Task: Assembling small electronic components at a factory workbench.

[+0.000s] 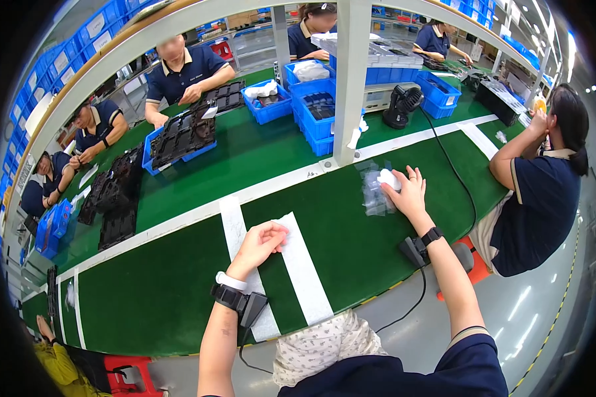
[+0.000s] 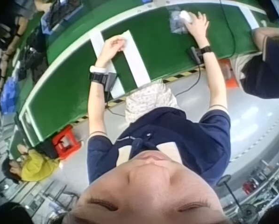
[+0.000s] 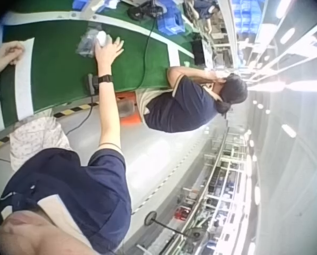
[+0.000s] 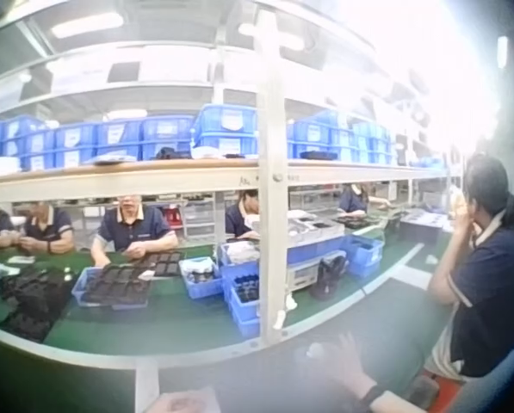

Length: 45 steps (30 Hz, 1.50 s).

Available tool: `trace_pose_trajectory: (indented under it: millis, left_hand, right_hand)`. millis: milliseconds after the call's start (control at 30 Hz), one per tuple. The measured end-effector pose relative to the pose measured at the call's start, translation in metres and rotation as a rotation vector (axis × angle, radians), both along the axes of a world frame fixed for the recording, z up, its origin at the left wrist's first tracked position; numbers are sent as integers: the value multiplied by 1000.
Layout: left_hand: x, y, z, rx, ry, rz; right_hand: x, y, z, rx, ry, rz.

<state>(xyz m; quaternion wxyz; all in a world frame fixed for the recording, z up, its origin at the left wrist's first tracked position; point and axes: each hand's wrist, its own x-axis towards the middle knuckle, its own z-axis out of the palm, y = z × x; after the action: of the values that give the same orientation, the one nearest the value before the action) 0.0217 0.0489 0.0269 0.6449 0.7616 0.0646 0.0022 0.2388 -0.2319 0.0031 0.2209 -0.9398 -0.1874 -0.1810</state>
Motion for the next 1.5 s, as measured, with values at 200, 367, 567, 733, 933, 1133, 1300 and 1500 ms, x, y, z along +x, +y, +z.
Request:
trace_pose_trajectory:
  millis: [200,367,567,733,933,1133,1300,1500]
  left_hand:
    - [0,0,-4,-5,-17,-5]
    - [0,0,-3,-9,-20,-13]
    - [0,1,-4,-25,-31,4]
    - [3,1,-11,-41,-36,6]
    - [4,0,-14,-64,-63,0]
    - [3,3,-25,-98,-101,-1]
    - [8,-2,-25,-81,-103,-34]
    - [3,1,-24,-99,-114,-2]
  right_hand:
    - [3,-2,-4,40,-13,15]
    - [10,-5,-8,139,-30,6]
    - [13,0,-3,323,-110,228]
    - [7,-2,-3,75,-44,319]
    - [-1,0,5,122,-25,315]
    - [-4,3,17,306,-67,394]
    - [-29,21,52,328,-51,578]
    - [-92,104,84,234,154,1045]
